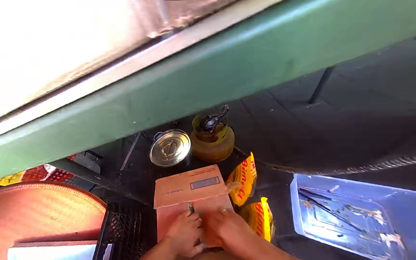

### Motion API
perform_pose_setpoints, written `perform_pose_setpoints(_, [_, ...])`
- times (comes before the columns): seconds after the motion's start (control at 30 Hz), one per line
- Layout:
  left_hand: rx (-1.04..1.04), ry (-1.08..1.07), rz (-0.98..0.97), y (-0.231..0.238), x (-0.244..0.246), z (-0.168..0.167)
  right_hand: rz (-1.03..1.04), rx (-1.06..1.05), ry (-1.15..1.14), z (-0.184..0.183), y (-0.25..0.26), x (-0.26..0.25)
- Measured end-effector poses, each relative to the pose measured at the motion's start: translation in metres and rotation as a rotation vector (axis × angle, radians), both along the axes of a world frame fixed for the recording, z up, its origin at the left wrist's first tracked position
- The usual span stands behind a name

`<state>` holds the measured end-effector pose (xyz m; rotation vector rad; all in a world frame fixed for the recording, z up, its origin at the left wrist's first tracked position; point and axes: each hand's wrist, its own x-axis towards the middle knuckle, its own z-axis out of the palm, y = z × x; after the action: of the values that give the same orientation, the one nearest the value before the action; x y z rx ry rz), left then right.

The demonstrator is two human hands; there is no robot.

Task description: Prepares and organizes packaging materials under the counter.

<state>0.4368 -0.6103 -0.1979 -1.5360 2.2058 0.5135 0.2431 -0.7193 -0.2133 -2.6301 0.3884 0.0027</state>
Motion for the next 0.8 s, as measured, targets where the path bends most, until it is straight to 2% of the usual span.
perform_pose_setpoints(0.1, [-0.036, -0.014, 0.159, 0.004, -0.009, 0.011, 0.350, 0.024, -0.044, -0.012, 0.000, 0.023])
perform_pose_setpoints(0.23, [-0.281, -0.023, 0.413, 0.029, -0.013, 0.042, 0.506, -0.014, 0.066, -0.015, 0.002, 0.057])
perform_pose_setpoints(0.33, [-0.452, -0.014, 0.635, 0.061, 0.000, 0.067, 0.472, 0.046, 0.242, -0.014, 0.026, 0.085])
perform_pose_setpoints(0.47, [-0.654, 0.056, 0.817, 0.105, 0.009, 0.074, 0.426, 0.038, 0.269, -0.018, 0.052, 0.116])
perform_pose_setpoints(0.6, [-0.749, 0.077, 0.944, 0.119, 0.000, 0.066, 0.316, -0.017, 0.436, -0.016, 0.076, 0.146])
perform_pose_setpoints(0.7, [-0.766, 0.146, 1.040, 0.125, -0.006, 0.059, 0.212, -0.026, 0.503, -0.029, 0.080, 0.145])
perform_pose_setpoints(0.8, [-0.753, 0.192, 1.076, 0.124, -0.008, 0.057, 0.158, -0.012, 0.384, -0.039, 0.071, 0.147])
